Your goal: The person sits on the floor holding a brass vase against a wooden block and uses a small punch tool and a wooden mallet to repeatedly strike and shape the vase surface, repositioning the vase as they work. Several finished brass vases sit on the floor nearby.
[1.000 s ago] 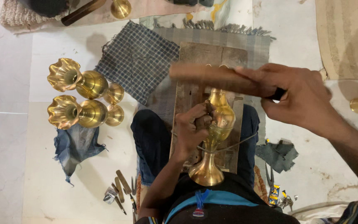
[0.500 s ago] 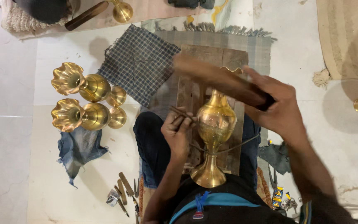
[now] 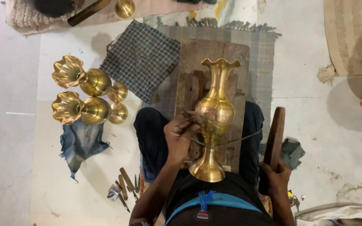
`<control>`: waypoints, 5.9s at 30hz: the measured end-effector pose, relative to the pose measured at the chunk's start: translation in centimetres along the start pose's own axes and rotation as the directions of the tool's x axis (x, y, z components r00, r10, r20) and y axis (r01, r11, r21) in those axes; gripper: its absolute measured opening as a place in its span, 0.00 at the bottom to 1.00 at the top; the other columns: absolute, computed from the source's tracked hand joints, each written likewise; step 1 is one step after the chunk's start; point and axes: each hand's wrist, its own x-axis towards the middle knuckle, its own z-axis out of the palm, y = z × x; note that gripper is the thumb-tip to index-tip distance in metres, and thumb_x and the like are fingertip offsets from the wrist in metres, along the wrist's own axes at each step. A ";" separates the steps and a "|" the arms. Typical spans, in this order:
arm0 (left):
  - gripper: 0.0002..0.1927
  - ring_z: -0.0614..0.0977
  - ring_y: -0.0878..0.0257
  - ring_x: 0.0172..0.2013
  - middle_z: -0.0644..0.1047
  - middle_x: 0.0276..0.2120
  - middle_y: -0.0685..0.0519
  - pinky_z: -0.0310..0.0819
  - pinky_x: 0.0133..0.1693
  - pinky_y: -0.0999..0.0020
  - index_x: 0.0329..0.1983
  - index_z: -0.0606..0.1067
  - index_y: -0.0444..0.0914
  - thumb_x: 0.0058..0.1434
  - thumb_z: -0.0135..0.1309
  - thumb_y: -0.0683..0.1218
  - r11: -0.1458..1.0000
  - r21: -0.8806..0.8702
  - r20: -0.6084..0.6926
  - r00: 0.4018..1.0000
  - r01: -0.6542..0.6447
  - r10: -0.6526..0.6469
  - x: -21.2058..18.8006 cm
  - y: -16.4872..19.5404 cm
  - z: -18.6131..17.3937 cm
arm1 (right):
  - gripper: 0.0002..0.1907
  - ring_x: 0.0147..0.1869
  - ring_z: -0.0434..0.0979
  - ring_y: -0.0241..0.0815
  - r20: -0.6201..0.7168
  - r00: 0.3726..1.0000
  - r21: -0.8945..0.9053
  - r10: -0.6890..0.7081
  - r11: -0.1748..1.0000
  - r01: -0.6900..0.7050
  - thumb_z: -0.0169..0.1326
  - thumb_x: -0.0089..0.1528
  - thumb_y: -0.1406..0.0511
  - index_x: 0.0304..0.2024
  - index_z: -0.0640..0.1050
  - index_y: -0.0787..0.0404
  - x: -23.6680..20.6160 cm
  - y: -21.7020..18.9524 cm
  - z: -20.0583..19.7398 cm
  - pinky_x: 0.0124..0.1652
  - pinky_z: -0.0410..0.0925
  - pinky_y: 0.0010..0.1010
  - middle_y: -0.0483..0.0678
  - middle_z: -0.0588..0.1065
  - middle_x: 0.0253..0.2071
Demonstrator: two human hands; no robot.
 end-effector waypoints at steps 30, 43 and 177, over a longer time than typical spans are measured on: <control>0.24 0.88 0.58 0.37 0.84 0.38 0.46 0.85 0.42 0.66 0.57 0.76 0.29 0.56 0.47 0.33 0.835 0.464 0.055 0.950 -0.297 0.308 0.9 -1.0 4.1 | 0.40 0.26 0.74 0.36 0.657 0.293 -0.378 -0.695 0.034 0.925 0.58 0.53 0.72 0.67 0.73 0.39 0.8 -20.5 -0.2 0.22 0.68 0.27 0.40 0.79 0.44; 0.35 0.86 0.55 0.34 0.81 0.44 0.41 0.82 0.36 0.66 0.59 0.74 0.30 0.41 0.59 0.36 0.822 0.472 0.490 0.870 -0.320 0.057 3.5 0.5 1.4 | 0.37 0.46 0.81 0.45 0.298 0.459 -0.104 -0.837 0.450 0.887 0.59 0.53 0.75 0.66 0.74 0.54 1.5 -15.3 -1.2 0.46 0.73 0.30 0.51 0.79 0.53; 0.35 0.76 0.50 0.22 0.73 0.21 0.45 0.69 0.27 0.54 0.58 0.77 0.39 0.40 0.58 0.36 0.735 0.326 0.920 0.379 -0.594 -0.102 10.3 3.8 3.1 | 0.36 0.55 0.79 0.46 0.132 0.659 -0.025 -0.741 0.662 0.749 0.59 0.50 0.78 0.63 0.73 0.71 -0.8 -2.1 0.4 0.50 0.71 0.30 0.62 0.76 0.54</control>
